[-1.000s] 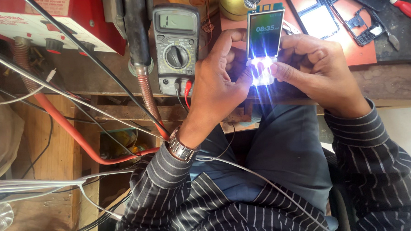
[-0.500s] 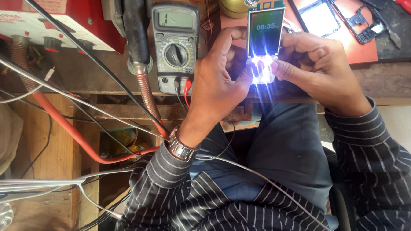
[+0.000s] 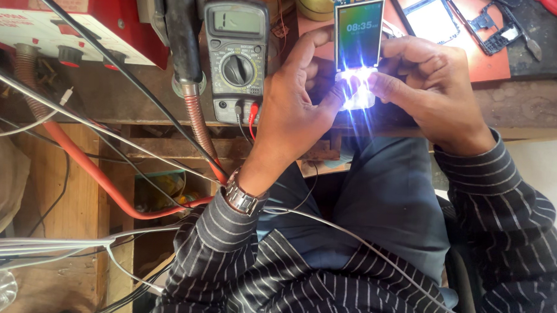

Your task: The person uses a soldering iron on a small blue circuit board, then assembles a flip phone and powers it on to verify operation. They later use a multimeter to test points on the circuit board.

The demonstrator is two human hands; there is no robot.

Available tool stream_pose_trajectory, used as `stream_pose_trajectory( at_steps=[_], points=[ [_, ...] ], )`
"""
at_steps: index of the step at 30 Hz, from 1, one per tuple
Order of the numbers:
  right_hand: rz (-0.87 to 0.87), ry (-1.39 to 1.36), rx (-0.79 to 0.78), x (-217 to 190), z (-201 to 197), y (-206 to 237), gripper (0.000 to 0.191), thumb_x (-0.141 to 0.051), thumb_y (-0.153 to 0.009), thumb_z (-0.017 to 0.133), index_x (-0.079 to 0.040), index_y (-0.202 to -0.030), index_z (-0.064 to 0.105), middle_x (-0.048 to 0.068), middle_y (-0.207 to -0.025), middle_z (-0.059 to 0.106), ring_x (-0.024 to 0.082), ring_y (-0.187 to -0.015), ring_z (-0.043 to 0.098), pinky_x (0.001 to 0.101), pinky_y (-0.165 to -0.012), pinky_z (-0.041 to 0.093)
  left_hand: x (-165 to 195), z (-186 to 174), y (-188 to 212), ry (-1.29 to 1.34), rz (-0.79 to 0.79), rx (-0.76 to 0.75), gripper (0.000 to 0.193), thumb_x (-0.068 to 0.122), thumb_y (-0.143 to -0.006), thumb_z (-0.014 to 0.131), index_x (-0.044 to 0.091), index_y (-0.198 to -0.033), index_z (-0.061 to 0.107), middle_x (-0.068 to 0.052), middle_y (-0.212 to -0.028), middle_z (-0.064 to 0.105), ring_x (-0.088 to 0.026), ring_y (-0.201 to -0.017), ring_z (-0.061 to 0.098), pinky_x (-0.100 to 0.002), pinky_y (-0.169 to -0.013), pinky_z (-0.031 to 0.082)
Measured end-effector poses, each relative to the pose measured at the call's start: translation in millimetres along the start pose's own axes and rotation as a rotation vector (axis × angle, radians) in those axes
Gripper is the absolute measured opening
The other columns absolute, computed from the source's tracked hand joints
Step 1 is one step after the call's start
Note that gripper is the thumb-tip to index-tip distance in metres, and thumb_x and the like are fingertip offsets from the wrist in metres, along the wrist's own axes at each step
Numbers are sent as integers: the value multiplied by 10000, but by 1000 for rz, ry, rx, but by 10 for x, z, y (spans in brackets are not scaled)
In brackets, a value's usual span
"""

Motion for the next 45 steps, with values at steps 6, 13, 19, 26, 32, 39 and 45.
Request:
stream_pose_trajectory(
  at_steps=[6,13,19,26,32,39,45],
  points=[
    [-15,-144,27,66,-16,-22,220,10,-1016,722,58,-1216,642,39,-950,666,80,-811,621,212,-734,515,-20,21,30,193,8,-115,572,31,-1027,668,8,-1537,410,-99,-1159,746,-120,-1051,729,-268,-949,589],
    [-5,-185,21,80,-12,-25,211,14,-1012,710,54,-1206,637,40,-951,663,84,-801,641,213,-718,521,-108,26,31,265,-8,-156,574,12,-1066,629,8,-1586,384,-94,-1154,752,-100,-1039,714,-258,-946,580],
    [2,-194,-3,50,-2,-24,225,9,-1010,712,51,-1223,652,38,-939,666,87,-799,638,215,-718,500,-129,10,47,229,-26,-130,566,-1,-1050,615,26,-1577,410,-86,-1102,767,-93,-987,729,-250,-901,594],
    [-5,-150,4,17,-5,-25,226,2,-1004,711,49,-1216,647,37,-931,669,89,-796,645,216,-713,506,-112,7,39,258,-14,-130,570,-18,-1054,612,27,-1583,405,-87,-1137,767,-90,-1006,723,-251,-919,599],
    [16,-180,-3,6,6,-32,236,2,-1000,713,49,-1222,650,35,-921,661,85,-796,638,213,-715,499,-112,-8,39,204,-23,-126,562,-10,-1040,620,27,-1565,422,-87,-1104,783,-90,-976,740,-243,-893,600],
    [-3,-91,7,6,0,-36,220,8,-997,718,55,-1199,644,37,-923,662,87,-786,636,213,-693,491,-113,-16,26,185,-17,-119,559,3,-1037,630,26,-1558,430,-88,-1087,786,-92,-969,743,-243,-877,599],
    [-2,-151,3,23,-7,-24,209,10,-1009,710,55,-1199,636,35,-955,655,83,-824,642,211,-731,513,-120,1,28,209,-20,-122,567,4,-1034,630,22,-1562,425,-96,-1110,780,-96,-987,736,-248,-895,594]
  ],
)
Point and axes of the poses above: each hand's wrist, its own y-axis away from the middle knuckle, its own z-axis out of the palm, x = y × z, the point moved 6 cm from there along -y, towards the middle knuckle
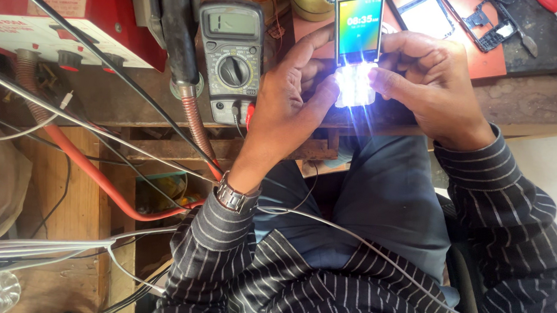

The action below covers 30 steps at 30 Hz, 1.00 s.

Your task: The person uses a soldering iron on a small blue circuit board, then assembles a flip phone and powers it on to verify operation. They later use a multimeter to test points on the circuit board.

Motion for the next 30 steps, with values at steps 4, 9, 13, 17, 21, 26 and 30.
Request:
stream_pose_trajectory(
  at_steps=[4,9,13,17,21,26,30],
  points=[
    [-1,5,-4,-4,-2,-2,219,10,-1004,712,53,-1206,639,36,-956,656,84,-822,643,212,-730,517,-3,-10,-4,1,3,-7,568,0,-1036,626,19,-1565,419,-95,-1115,779,-98,-995,738,-251,-905,597],
    [-15,59,-2,-13,-1,-8,231,7,-1002,718,57,-1215,643,46,-959,668,88,-809,645,210,-706,506,-6,-6,1,26,3,-11,572,-6,-1038,621,14,-1570,413,-98,-1115,772,-101,-993,731,-255,-906,598],
    [-14,29,-4,-10,2,-9,228,3,-1004,717,57,-1211,640,45,-960,669,88,-813,653,207,-711,515,-2,-10,5,36,9,-17,575,-7,-1044,619,15,-1577,404,-95,-1131,769,-101,-1003,729,-256,-919,599],
    [-18,43,4,-13,-4,-9,230,2,-998,719,57,-1205,637,41,-957,667,87,-805,654,207,-702,515,-6,-7,-1,39,6,-24,573,-6,-1047,624,14,-1578,411,-95,-1133,765,-98,-1003,721,-256,-915,592],
    [-26,67,-5,-16,1,-4,233,6,-1003,721,60,-1216,644,42,-959,666,88,-813,643,209,-710,507,-16,-17,1,15,-1,-12,571,-6,-1036,628,13,-1568,420,-93,-1107,771,-90,-981,720,-249,-897,585],
    [-22,38,-4,1,0,0,236,8,-1003,722,56,-1219,641,37,-958,664,85,-819,647,206,-719,513,-16,-19,-6,19,5,-10,570,-11,-1038,628,13,-1568,419,-96,-1137,770,-87,-997,717,-246,-909,584],
    [-18,30,2,12,-6,-4,243,8,-1003,723,55,-1226,639,38,-967,666,84,-818,648,204,-715,509,-3,-13,-7,20,2,-14,566,-4,-1036,626,12,-1563,420,-96,-1131,772,-90,-992,724,-247,-898,587]
  ],
)
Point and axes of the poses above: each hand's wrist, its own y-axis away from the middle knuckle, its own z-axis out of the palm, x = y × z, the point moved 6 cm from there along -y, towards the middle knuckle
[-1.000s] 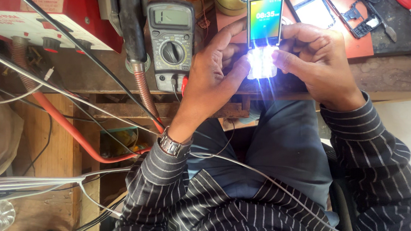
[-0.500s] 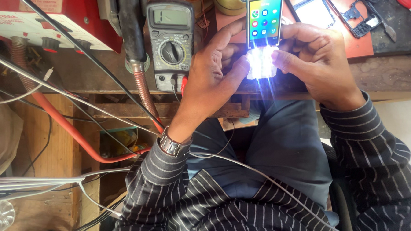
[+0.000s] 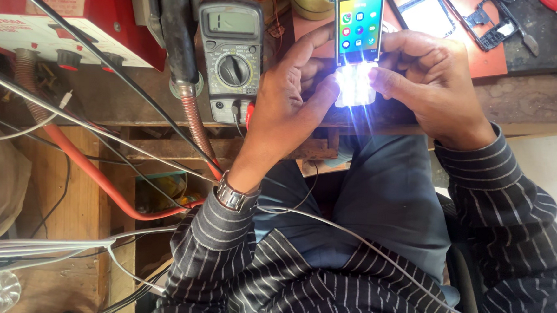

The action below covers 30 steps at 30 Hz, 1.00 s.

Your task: The person uses a soldering iron on a small blue circuit board, then assembles a flip phone and powers it on to verify operation. They later use a multimeter to test points on the circuit board.

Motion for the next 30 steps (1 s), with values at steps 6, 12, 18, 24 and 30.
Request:
stream_pose_trajectory(
  at_steps=[6,12,18,24,30],
  points=[
    [-7,14,-1,-6,4,-4,257,4,-1000,727,55,-1238,642,43,-972,668,79,-809,639,198,-698,494,62,8,-10,-85,32,23,543,44,-1034,677,18,-1524,446,-83,-1059,793,-96,-964,751,-246,-889,603],
    [-22,37,-22,-42,19,-7,256,-3,-1004,718,56,-1243,649,42,-947,676,77,-794,643,197,-693,501,61,33,-13,-101,-24,57,526,108,-1026,719,25,-1487,478,-86,-1061,805,-105,-972,779,-249,-866,629],
    [15,28,-50,13,-12,31,303,32,-992,703,70,-1285,635,61,-969,662,103,-842,634,230,-748,508,21,57,-4,-23,-28,82,518,92,-1024,714,13,-1481,483,-93,-1061,801,-104,-969,769,-245,-861,628],
    [18,-151,-72,130,-40,50,363,76,-985,661,72,-1341,590,66,-1059,648,127,-959,645,274,-879,557,0,53,-8,-14,-17,85,505,87,-1030,708,0,-1477,489,-87,-1054,799,-96,-962,760,-243,-873,620],
    [45,-139,-50,179,-52,61,360,68,-979,653,66,-1334,589,62,-1060,651,120,-942,647,265,-859,555,25,38,0,-28,0,79,493,83,-1039,704,3,-1479,495,-86,-1068,800,-95,-979,758,-243,-889,612]
  ],
)
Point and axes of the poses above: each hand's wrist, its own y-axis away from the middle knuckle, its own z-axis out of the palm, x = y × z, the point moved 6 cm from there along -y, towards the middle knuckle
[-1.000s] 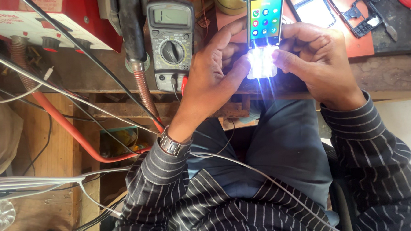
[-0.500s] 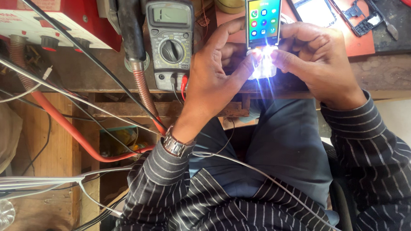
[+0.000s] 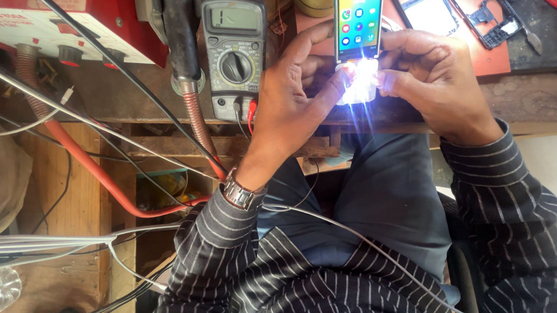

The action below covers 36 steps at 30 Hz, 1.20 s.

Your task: The person uses a soldering iron on a small blue circuit board, then assembles a flip phone and powers it on to verify operation. They later use a multimeter to test points on the circuit board.

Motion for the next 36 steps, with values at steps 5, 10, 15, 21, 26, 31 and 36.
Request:
stream_pose_trajectory(
  at_steps=[5,10,15,21,26,31,36],
  points=[
    [-17,-16,-10,-8,4,2,371,64,-989,646,59,-1355,585,60,-1062,653,115,-940,642,262,-854,556,2,7,-3,9,7,-3,494,82,-1040,701,4,-1480,491,-86,-1083,797,-93,-989,754,-240,-892,610],
    [-22,29,2,-3,10,-1,346,68,-998,652,66,-1340,600,57,-1052,642,115,-920,634,266,-846,553,11,-10,10,-35,8,6,498,98,-1038,711,24,-1481,498,-77,-1064,803,-89,-973,766,-237,-876,617],
    [-35,29,-3,-19,15,-8,351,68,-989,636,59,-1338,599,56,-1061,663,107,-921,644,256,-844,558,10,-14,11,-51,15,6,507,109,-1037,724,38,-1486,499,-72,-1070,800,-89,-974,762,-236,-861,616],
    [-36,103,30,-30,19,-2,322,69,-994,660,74,-1313,613,55,-1057,658,107,-883,638,247,-790,540,0,-27,15,-61,23,9,512,110,-1039,725,41,-1491,496,-68,-1057,799,-82,-959,755,-231,-846,613],
    [-35,92,26,-23,15,-4,315,68,-997,658,82,-1308,609,62,-1026,663,105,-887,643,246,-800,548,4,-23,16,-61,24,5,513,107,-1040,723,44,-1494,492,-65,-1044,800,-79,-944,756,-229,-837,612],
    [-38,58,13,-47,38,-21,320,53,-1004,668,78,-1315,599,65,-1032,672,101,-898,648,241,-811,552,13,-26,15,-78,2,9,511,103,-1030,719,49,-1486,497,-64,-1005,801,-80,-901,752,-231,-795,608],
    [-2,160,23,-104,72,-15,316,39,-1006,703,73,-1308,619,54,-980,660,95,-856,638,232,-766,533,42,-29,26,-76,20,13,496,100,-1035,719,47,-1478,503,-71,-1021,807,-89,-926,765,-245,-834,622]
  ],
)
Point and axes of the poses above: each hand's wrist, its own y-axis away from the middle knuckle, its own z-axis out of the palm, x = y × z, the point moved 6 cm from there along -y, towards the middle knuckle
